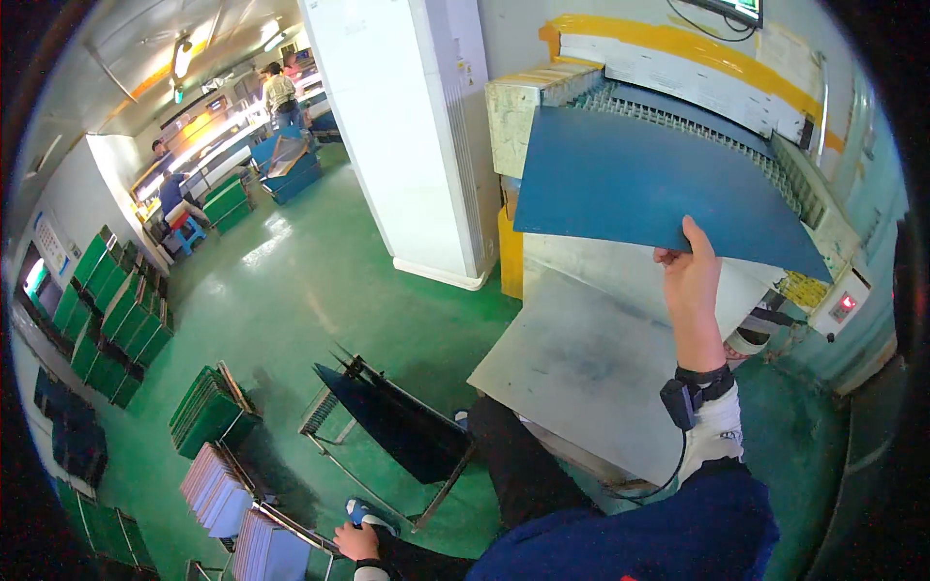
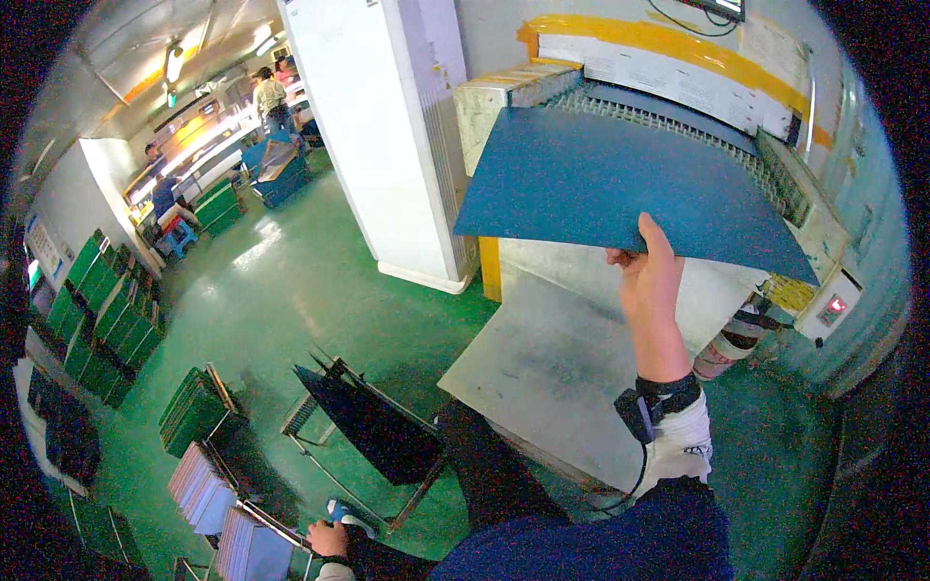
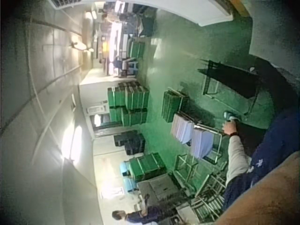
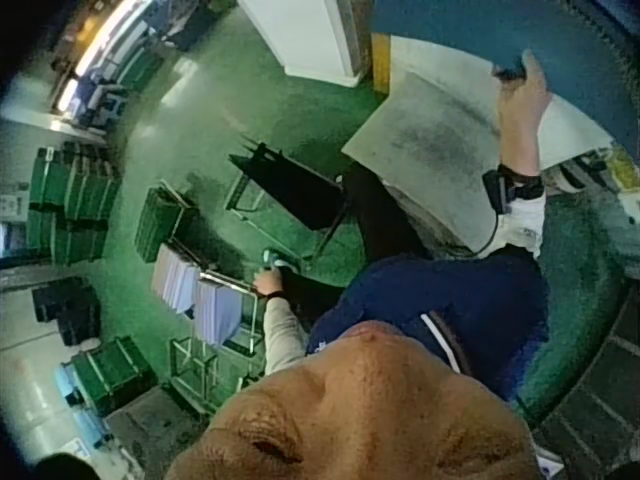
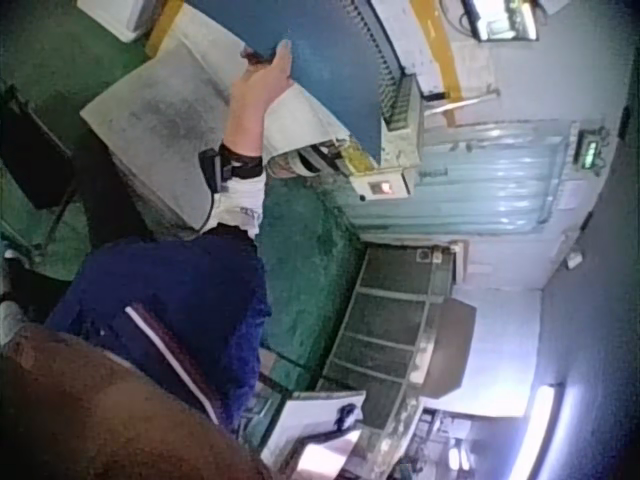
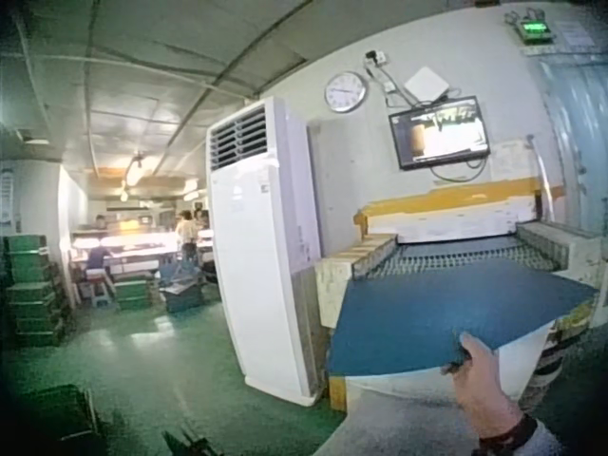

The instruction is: The recorder picks up large blue sheets of material from a rack and feeds them into a processing machine.

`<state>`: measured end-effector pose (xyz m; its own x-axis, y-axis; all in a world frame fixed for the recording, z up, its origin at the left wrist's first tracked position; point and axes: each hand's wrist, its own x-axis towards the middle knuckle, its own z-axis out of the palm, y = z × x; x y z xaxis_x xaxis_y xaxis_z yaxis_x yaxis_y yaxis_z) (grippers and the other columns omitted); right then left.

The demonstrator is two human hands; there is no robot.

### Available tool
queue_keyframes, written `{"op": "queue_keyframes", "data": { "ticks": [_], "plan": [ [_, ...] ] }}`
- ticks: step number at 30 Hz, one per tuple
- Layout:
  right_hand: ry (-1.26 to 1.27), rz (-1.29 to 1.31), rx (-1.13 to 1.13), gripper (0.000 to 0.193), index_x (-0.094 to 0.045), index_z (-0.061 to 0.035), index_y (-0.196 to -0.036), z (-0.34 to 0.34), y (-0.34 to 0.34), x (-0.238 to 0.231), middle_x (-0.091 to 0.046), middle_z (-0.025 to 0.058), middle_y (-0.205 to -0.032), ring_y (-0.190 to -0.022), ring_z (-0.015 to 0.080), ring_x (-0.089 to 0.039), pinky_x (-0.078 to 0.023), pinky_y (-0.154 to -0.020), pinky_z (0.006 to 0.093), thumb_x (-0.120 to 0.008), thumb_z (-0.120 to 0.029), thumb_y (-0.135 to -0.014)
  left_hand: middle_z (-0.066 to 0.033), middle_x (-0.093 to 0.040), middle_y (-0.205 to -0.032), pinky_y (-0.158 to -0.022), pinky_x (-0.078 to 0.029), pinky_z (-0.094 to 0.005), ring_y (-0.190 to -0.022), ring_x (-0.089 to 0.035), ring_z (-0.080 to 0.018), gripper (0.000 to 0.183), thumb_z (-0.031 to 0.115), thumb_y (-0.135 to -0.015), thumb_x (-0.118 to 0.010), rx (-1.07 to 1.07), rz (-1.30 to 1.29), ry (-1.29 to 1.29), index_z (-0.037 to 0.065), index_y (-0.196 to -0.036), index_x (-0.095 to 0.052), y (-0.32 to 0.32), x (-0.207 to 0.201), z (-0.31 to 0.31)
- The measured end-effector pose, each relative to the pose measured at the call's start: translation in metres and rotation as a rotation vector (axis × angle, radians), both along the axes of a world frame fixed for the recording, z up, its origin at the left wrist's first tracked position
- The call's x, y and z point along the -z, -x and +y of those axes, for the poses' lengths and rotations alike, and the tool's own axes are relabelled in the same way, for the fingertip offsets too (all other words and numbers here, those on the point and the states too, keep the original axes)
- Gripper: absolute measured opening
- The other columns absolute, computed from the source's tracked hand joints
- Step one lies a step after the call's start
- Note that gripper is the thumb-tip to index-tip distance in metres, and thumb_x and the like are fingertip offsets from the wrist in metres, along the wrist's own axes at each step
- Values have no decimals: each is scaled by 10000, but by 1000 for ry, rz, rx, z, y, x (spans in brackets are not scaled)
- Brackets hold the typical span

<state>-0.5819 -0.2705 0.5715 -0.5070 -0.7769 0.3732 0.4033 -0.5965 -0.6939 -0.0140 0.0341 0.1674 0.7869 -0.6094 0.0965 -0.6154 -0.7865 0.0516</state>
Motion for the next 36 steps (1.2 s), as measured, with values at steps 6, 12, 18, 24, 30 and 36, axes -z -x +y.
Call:
{"op": "queue_keyframes", "data": {
  "ticks": [6, 12, 18, 24, 30, 36],
  "plan": [
    [-33, -35, 143, 188, -542, -25, -1018, -41, 19, 3, -626, 101, -829, -599, 249, -611, -490, -512, 374, -620, -154, -904, -153, -607, -1057, -826, -506, -498, -1003, -574, -377, 396, 386, -774, -625, -8, 56, -56, 46, -964, -694, -5, 0, -1],
    [-168, -131, 91, 207, -519, -11, -993, -120, 81, 17, -616, 139, -847, -632, 264, -636, -530, -534, 386, -622, -171, -911, -157, -593, -978, -767, -492, -507, -946, -566, -380, 322, 313, -729, -665, 24, -33, 43, 45, -906, -687, -1, 3, 1],
    [-254, -150, 72, 207, -507, 26, -990, -145, 86, -2, -618, 163, -810, -668, 270, -644, -550, -562, 374, -591, -152, -923, -165, -590, -1081, -825, -492, -525, -1024, -553, -405, 399, 383, -771, -636, -7, 60, -12, 27, -945, -684, 0, -2, 2],
    [-237, -196, 95, 192, -509, 13, -988, -168, 90, -8, -626, 168, -812, -648, 272, -647, -560, -576, 367, -579, -154, -925, -166, -593, -1074, -821, -502, -511, -1017, -561, -395, 371, 360, -777, -650, -39, 52, -37, 37, -955, -690, -1, -1, 0],
    [-273, -175, 97, 201, -516, 9, -986, -186, 101, -3, -630, 162, -791, -660, 270, -658, -557, -587, 385, -568, -178, -932, -149, -597, -1033, -770, -512, -499, -981, -570, -366, 344, 331, -741, -672, -8, 7, -30, 47, -934, -688, -1, 1, 3],
    [-302, -169, 100, 245, -508, 25, -1022, -190, 109, -2, -639, 168, -803, -671, 271, -661, -557, -608, 395, -565, -197, -935, -154, -596, -1018, -764, -510, -503, -973, -570, -373, 340, 331, -738, -670, 8, -17, -17, 42, -917, -683, 1, -1, 0]
  ]
}}
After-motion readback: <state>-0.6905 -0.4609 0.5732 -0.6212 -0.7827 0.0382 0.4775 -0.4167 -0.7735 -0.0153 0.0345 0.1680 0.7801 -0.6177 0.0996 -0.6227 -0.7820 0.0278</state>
